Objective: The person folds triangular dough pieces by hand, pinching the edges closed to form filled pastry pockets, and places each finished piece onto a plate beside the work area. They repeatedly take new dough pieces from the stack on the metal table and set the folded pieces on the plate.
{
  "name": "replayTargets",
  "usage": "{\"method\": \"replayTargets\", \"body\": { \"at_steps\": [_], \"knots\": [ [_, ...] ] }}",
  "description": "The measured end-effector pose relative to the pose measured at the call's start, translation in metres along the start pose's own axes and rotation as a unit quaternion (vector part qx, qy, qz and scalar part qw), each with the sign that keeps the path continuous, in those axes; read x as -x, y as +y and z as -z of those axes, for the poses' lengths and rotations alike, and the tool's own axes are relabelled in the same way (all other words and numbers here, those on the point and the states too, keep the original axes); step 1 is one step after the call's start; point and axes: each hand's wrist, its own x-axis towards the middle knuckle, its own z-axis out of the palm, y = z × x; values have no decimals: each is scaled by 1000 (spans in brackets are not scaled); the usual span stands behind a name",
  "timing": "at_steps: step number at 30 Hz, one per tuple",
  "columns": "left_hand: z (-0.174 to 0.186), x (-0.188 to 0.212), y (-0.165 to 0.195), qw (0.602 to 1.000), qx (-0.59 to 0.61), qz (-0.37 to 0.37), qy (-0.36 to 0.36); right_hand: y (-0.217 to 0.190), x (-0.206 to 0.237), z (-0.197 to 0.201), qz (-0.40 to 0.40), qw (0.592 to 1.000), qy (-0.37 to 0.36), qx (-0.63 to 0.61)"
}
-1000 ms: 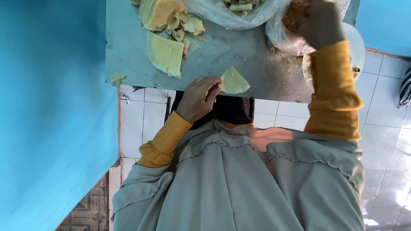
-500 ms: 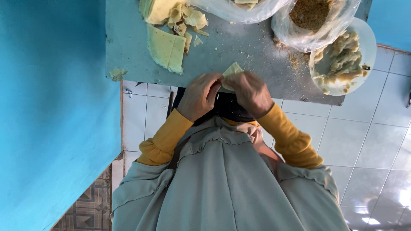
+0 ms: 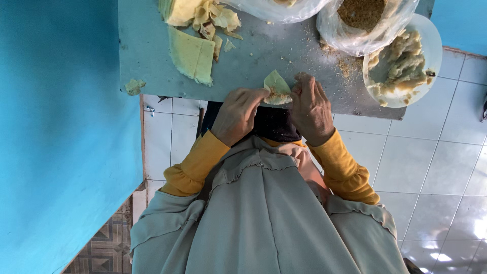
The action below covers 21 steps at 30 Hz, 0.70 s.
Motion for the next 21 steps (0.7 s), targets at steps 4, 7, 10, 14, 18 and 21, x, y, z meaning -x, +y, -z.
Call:
{"method": "replayTargets", "body": {
  "at_steps": [4, 7, 10, 14, 18, 21],
  "knots": [
    [0, -1, -1, 999, -26, -21, -23, -4, -7, 9, -6, 995, -43, -92],
    [1, -2, -1, 998, -39, -26, -35, -12, -10, 15, -2, 989, -50, -141],
    [-1, -4, -4, 997, -49, -32, -49, -19, -11, 18, 10, 987, -63, -144],
    [-3, -7, -11, 995, -62, -56, -57, -22, -7, 17, 83, 993, -62, -61],
    [-5, -12, -17, 991, -82, -82, -60, -23, -6, 13, 165, 985, -45, 12],
    [-8, -18, -18, 992, -89, -80, -33, -21, -18, 11, 203, 978, -36, 42]
  ]
}}
